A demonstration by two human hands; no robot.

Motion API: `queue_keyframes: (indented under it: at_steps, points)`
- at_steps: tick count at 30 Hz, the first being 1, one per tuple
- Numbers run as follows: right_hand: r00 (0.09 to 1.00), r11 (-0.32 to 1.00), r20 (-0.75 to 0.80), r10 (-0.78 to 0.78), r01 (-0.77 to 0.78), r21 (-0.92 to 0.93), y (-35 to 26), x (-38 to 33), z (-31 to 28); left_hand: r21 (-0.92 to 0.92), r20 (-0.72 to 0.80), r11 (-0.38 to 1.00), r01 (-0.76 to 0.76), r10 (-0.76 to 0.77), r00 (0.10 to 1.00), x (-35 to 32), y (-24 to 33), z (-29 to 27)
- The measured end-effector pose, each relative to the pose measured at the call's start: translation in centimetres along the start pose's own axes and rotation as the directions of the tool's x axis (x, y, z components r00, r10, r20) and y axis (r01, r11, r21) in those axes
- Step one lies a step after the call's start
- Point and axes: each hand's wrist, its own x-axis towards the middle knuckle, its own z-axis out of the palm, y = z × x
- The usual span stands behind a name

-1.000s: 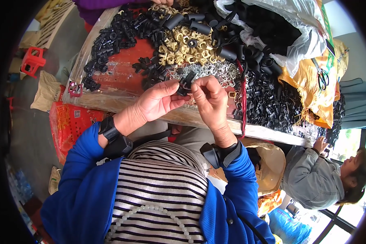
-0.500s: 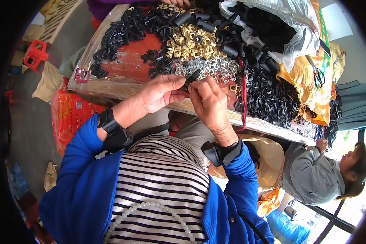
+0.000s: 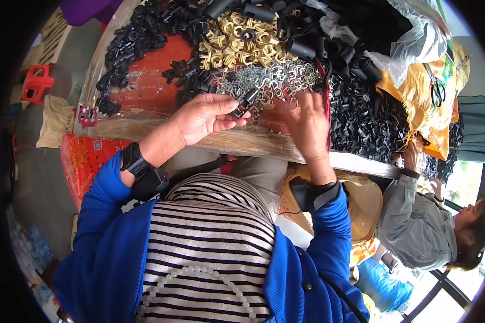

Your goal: The person assembles components by hand, picking up a black plastic part and a small metal piece from the table. They fit the metal piece into the plastic part, then pick up and attach a small white plastic clip before placing the completed assembly back onto the table.

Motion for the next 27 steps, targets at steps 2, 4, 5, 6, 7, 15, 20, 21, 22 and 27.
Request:
queue_keyframes:
  at_steps: [2, 4, 5, 6, 7, 15, 20, 21, 22, 27]
  points:
    - [0.997, 0.999, 0.074, 0.036, -0.034, -0.031, 2.3, -0.5, -0.2, -0.014, -0.001, 1.0, 0.009, -0.009, 1.0, 0.4, 0.1, -0.1]
    - [0.976, 0.992, 0.196, 0.096, -0.077, -0.103, 3.7, -0.9, -0.2, -0.029, 0.004, 1.0, 0.001, -0.001, 1.0, 0.7, 0.2, -0.1]
    - [0.977, 0.992, 0.192, 0.094, -0.075, -0.103, 3.9, -1.0, 0.0, -0.026, 0.006, 1.0, -0.003, 0.003, 1.0, 0.7, 0.1, -0.1]
    - [0.983, 0.996, 0.167, 0.077, -0.069, -0.055, 3.7, -1.0, 0.0, -0.028, -0.002, 1.0, 0.001, -0.001, 1.0, 0.7, 0.1, 0.0]
    - [0.988, 0.998, 0.139, 0.059, -0.059, -0.008, 3.4, -1.0, -0.2, -0.027, -0.009, 1.0, 0.002, -0.002, 1.0, 0.7, 0.1, 0.1]
    - [0.986, 0.902, 0.167, -0.011, -0.062, 0.427, -2.3, 0.2, -0.3, -0.082, -0.005, 0.994, -0.068, 0.067, 0.998, -0.2, -0.8, 1.2]
    - [0.979, 0.892, 0.174, -0.11, 0.02, 0.451, -5.1, -0.2, -2.1, -0.129, 0.044, 0.986, -0.101, 0.108, 0.993, -2.6, -1.1, 1.9]
    - [0.974, 0.866, 0.198, -0.109, -0.005, 0.5, -4.9, -0.5, -2.3, -0.111, 0.053, 0.985, -0.135, 0.142, 0.989, -2.8, -1.2, 1.9]
    - [0.968, 0.837, 0.225, -0.111, -0.031, 0.546, -4.9, -0.7, -2.4, -0.142, 0.084, 0.981, -0.134, 0.147, 0.986, -3.0, -1.2, 1.8]
    - [0.946, 0.465, 0.313, -0.085, -0.24, 0.852, -6.4, -1.6, -3.0, -0.243, 0.214, 0.965, -0.099, 0.153, 0.965, -3.1, -1.8, 1.7]
